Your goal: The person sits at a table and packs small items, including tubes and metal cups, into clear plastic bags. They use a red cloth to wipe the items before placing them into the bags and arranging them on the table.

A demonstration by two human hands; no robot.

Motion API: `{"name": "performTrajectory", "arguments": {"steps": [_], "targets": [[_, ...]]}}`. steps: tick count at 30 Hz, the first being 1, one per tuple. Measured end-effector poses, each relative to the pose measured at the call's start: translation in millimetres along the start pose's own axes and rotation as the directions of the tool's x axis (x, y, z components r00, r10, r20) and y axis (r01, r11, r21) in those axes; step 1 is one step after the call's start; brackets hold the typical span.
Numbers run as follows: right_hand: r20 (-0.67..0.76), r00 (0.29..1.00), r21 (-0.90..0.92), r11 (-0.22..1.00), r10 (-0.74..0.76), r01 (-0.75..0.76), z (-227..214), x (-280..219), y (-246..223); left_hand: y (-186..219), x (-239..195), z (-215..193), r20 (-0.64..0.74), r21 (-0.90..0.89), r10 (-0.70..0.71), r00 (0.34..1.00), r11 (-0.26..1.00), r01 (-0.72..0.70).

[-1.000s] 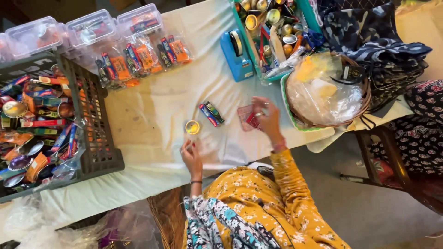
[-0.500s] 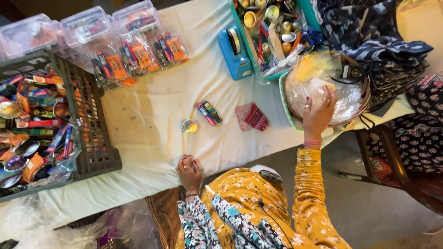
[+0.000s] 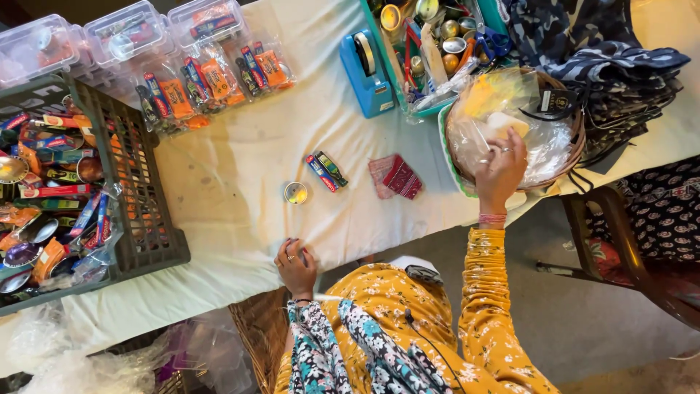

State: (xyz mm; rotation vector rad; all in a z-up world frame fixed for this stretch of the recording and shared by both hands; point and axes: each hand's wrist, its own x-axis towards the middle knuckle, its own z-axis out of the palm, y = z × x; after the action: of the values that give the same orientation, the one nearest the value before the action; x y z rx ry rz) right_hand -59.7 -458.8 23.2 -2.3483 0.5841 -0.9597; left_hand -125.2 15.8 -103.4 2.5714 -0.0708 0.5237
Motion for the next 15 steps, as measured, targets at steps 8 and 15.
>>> {"name": "performTrajectory", "arguments": {"steps": [8, 15], "targets": [[0.090, 0.980, -0.233, 0.953, -0.178, 0.194, 8, 16, -15, 1, 1, -1, -0.003, -0.032, -0.013, 1.000, 0.999, 0.013], [-0.013, 1.000, -0.133, 0.991, 0.023, -0.024, 39, 20, 18, 2, 2, -3, 0.017, -0.027, -0.035, 0.999, 0.999, 0.035]]}}
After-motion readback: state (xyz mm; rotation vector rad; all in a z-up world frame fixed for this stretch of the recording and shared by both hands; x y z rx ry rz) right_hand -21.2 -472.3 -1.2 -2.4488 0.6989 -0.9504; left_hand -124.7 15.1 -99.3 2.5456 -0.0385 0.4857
